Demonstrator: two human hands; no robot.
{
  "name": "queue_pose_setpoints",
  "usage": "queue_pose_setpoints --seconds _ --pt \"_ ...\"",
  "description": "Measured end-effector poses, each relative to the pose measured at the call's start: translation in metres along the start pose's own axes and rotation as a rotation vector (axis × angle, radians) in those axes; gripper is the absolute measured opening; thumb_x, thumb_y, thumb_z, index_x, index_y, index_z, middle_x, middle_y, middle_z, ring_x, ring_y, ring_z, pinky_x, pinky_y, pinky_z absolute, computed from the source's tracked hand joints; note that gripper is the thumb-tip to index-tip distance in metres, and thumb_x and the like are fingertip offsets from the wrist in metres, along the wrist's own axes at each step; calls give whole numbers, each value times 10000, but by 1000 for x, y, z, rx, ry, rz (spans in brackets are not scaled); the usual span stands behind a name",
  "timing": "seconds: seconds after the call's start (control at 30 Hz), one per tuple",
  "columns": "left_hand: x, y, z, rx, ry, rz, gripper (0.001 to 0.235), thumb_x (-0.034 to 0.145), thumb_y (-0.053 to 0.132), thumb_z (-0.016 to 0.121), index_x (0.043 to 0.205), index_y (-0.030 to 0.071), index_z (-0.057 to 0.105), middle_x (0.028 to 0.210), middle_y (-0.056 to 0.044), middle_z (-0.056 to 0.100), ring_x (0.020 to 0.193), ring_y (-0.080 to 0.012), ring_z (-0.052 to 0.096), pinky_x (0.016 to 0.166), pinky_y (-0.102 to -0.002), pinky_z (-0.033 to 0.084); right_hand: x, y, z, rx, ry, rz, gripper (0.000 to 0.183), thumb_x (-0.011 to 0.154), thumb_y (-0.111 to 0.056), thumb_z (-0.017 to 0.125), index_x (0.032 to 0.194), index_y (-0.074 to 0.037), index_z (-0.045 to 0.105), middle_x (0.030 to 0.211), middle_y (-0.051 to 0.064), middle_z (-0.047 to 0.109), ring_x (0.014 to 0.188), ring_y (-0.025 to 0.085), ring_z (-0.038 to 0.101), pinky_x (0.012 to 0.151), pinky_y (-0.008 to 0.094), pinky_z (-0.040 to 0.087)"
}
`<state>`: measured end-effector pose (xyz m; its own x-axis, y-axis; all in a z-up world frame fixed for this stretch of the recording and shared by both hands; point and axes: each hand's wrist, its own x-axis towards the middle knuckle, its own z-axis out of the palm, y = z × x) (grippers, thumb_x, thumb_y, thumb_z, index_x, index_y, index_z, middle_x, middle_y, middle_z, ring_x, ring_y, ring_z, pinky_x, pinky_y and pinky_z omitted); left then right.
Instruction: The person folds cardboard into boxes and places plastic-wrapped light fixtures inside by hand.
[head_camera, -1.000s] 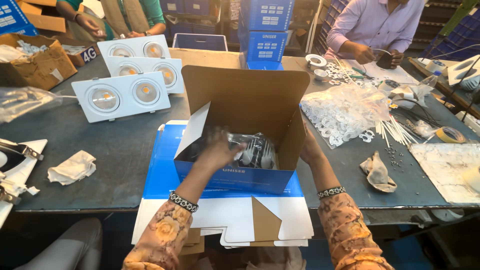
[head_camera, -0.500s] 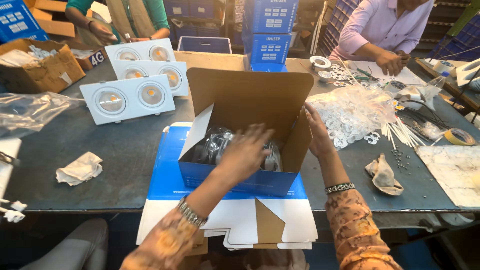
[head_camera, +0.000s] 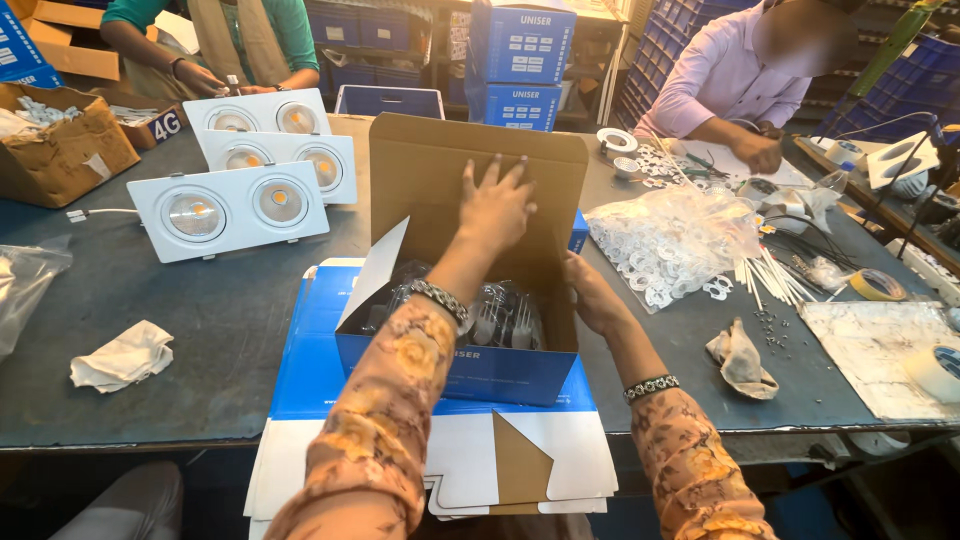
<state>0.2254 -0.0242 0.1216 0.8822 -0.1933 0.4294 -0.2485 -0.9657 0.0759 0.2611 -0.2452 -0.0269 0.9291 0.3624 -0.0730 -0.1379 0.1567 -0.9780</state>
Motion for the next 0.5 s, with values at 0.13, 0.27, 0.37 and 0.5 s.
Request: queue_pose_setpoints --seconds 0.13,0.27,0.37,0.5 --pt "-10 -30 -41 -251 -35 118 403 957 412 602 1322 249 659 1414 14 588 1366 -228 455 1193 -529 196 -8 3 30 -764 158 -173 1078 709 -351 942 1482 -7 273 1300 205 588 1219 293 587 1012 372 492" --pt "-50 -125 -55 -722 135 52 300 982 357 650 1140 118 740 1072 -59 779 1022 -200 746 900 -348 572 -16 -1 43 -747 202 -70 1110 605 -372 950 1436 14 324 1256 240 639 1137 319 680 946 394 572" --pt "-95 -191 -25 -696 187 -372 399 911 388 688 1160 78 720 1147 -115 779 1065 -218 746 928 -361 569 -16 -8 44 -769 191 -75 1077 634 -363 945 1425 16 319 1253 242 638 1142 319 676 951 391 566" --pt "-137 -201 50 -664 -23 -451 1129 875 534 855 1574 -14 158 1545 -375 252 1403 -460 282 1071 -505 320 -17 -8 41 -771 133 -119 1074 658 -330 941 1442 8 290 1290 236 597 1196 317 626 989 388 531"
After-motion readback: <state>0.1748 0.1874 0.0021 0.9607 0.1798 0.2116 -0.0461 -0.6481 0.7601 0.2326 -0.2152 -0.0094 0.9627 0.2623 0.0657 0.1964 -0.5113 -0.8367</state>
